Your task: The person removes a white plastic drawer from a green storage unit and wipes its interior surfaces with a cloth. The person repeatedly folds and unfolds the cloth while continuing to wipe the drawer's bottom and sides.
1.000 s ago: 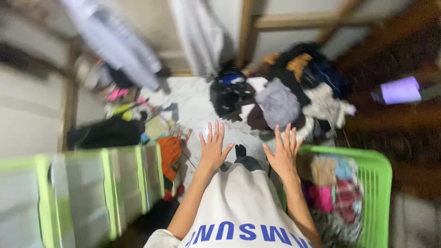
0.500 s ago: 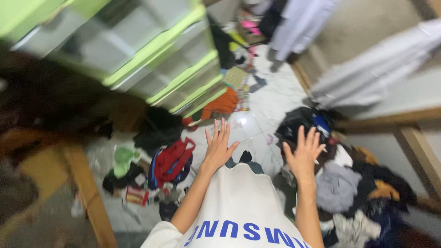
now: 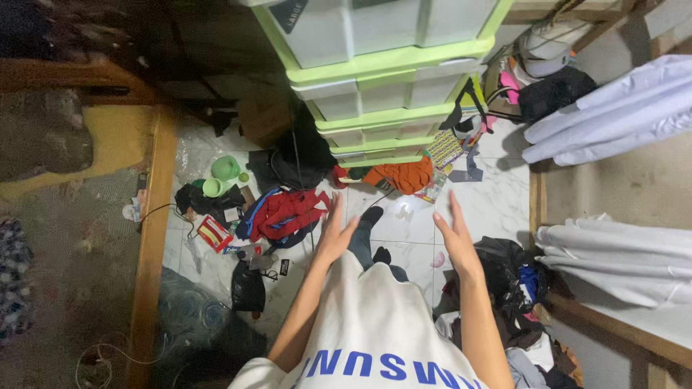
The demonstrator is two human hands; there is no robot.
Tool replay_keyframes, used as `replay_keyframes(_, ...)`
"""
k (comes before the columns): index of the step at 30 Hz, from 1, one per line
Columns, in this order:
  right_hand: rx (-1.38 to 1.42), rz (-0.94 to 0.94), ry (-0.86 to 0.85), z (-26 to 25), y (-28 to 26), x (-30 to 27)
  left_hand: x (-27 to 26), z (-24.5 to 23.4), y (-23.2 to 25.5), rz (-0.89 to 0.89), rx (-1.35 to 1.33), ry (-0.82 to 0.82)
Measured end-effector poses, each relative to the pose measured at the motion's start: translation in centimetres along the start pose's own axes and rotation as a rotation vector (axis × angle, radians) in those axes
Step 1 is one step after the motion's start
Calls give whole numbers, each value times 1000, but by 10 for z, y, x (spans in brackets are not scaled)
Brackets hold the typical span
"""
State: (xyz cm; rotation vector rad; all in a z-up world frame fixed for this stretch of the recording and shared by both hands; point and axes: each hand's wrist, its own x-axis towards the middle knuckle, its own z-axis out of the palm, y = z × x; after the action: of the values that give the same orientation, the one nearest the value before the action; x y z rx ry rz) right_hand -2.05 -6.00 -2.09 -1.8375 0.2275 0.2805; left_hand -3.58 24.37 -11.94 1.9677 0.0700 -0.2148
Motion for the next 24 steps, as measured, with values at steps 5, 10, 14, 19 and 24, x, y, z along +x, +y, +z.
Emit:
replay_keyframes(5, 809, 172, -109, 40, -43, 69, 65, -15, -2, -232, -1215, 116)
replay_keyframes(10, 1179, 128, -98, 61, -73, 142, 131, -41, 25, -264, -1686, 237)
replay_keyframes(14, 1130, 58, -53, 77, -86, 187, 179, -58, 45, -221, -1687, 184)
replay_keyframes(19, 1153, 0, 8, 93, -88, 232, 219, -61, 45, -188, -1702, 117)
replay_keyframes(24, 1160, -48, 46, 102, -94, 246, 235, -61, 37, -244, -1597, 97)
